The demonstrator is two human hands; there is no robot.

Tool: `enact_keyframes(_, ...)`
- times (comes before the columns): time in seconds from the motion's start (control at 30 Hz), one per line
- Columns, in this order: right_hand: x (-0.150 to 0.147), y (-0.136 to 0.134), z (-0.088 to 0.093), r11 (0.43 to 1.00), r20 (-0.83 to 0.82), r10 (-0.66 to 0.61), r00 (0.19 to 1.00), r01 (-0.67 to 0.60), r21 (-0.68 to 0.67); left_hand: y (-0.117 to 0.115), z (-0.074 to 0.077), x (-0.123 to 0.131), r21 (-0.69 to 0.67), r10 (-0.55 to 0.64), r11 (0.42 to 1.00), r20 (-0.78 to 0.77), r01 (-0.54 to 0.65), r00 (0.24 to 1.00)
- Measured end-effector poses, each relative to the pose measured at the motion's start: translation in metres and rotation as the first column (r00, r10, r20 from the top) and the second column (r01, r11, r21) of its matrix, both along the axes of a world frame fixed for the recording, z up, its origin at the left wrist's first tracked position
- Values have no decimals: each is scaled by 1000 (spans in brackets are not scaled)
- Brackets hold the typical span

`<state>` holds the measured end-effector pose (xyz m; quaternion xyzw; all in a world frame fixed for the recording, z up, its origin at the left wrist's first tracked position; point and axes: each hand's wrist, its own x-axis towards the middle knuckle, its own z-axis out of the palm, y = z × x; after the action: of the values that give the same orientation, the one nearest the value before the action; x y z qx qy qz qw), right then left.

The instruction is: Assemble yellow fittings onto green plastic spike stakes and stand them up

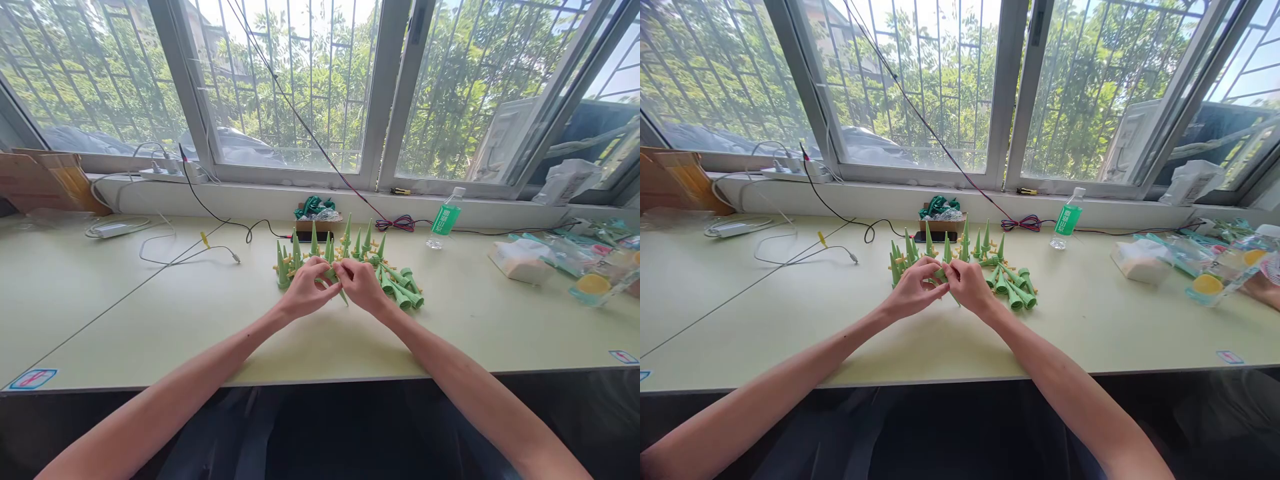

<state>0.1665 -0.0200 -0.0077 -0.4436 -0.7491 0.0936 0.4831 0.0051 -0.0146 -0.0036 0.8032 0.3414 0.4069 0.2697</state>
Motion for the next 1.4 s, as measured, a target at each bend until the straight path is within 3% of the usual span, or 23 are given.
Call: enact_keyframes(1.4,2,-2,2,1000,68,1,998,1,-27,-4,6,1,10,-15,1000,-2,15,1000)
